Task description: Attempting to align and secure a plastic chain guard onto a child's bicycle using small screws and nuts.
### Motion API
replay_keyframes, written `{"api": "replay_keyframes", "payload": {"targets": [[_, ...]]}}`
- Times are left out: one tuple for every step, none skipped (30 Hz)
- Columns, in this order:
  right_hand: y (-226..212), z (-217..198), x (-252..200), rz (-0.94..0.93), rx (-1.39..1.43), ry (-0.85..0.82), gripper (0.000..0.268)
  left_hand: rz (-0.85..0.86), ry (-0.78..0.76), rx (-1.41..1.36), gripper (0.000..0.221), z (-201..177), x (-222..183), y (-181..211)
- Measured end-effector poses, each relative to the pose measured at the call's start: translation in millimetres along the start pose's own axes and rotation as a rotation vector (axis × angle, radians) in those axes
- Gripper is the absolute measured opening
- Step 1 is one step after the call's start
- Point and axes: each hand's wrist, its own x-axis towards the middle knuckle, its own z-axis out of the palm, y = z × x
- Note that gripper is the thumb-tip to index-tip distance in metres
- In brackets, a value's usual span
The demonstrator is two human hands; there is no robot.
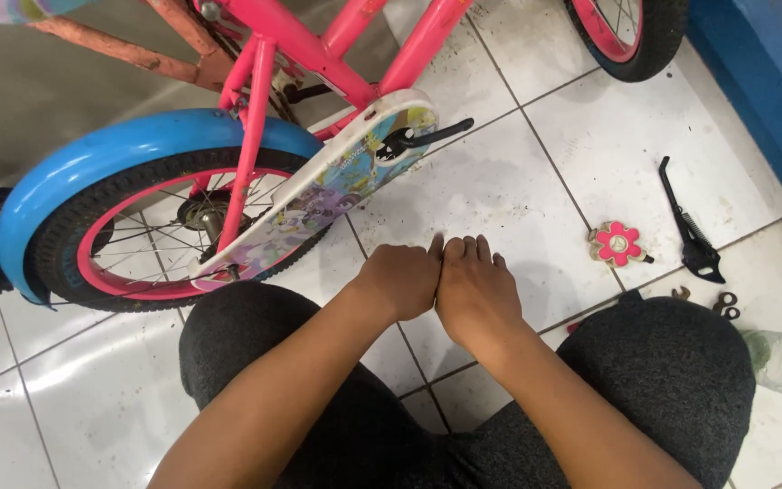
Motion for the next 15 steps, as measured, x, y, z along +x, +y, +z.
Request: {"api": "replay_keyframes", "payload": {"targets": [[0,-1,-2,0.005,0.003,0.003,0.028,0.005,-0.001,0.004,0.023,1,1,0],[0,-2,-5,0.010,0.016,0.014,0.026,-0.034,-0.010,0.006,0.033,1,2,1],[1,-4,-6,0.019,0.029,0.029,0.025,-0.069,-0.017,0.011,0.072,0,5,2],[2,-11,-10,0.028,0.033,0.035,0.025,-0.059,-0.016,0.018,0.072,-3,7,3],[3,-16,-14,0.048,0.038,0.033,0.025,-0.060,-0.018,-0.004,0.072,-4,7,4],[4,-21,-19,0.068,0.044,0.030,0.025,-0.061,-0.020,-0.025,0.072,-5,9,6],[12,-30,-27,0.080,0.054,0.030,0.025,-0.049,-0.028,-0.019,0.072,-7,10,8],[20,-38,-36,0.078,0.017,0.010,0.029,-0.034,-0.042,-0.002,0.068,-9,13,10],[29,-46,-46,0.078,-0.013,-0.015,0.037,-0.016,-0.062,0.016,0.065,-9,15,12],[41,-48,-57,0.092,0.002,-0.020,0.037,-0.003,-0.078,0.023,0.065,-12,13,18],[54,-50,-68,0.067,-0.117,0.037,0.037,0.004,-0.112,-0.006,0.066,-16,16,24],[67,-53,-80,0.042,-0.237,0.091,0.038,0.010,-0.147,-0.034,0.068,-20,19,31],[87,-46,-90,0.066,-0.222,0.081,0.038,0.033,-0.166,-0.027,0.068,-11,25,35],[106,-40,-100,-0.031,-0.310,0.136,0.038,0.087,-0.113,0.045,0.073,-2,31,40],[126,-34,-108,-0.142,-0.402,0.196,0.039,0.130,-0.052,0.112,0.078,7,37,43]]}}
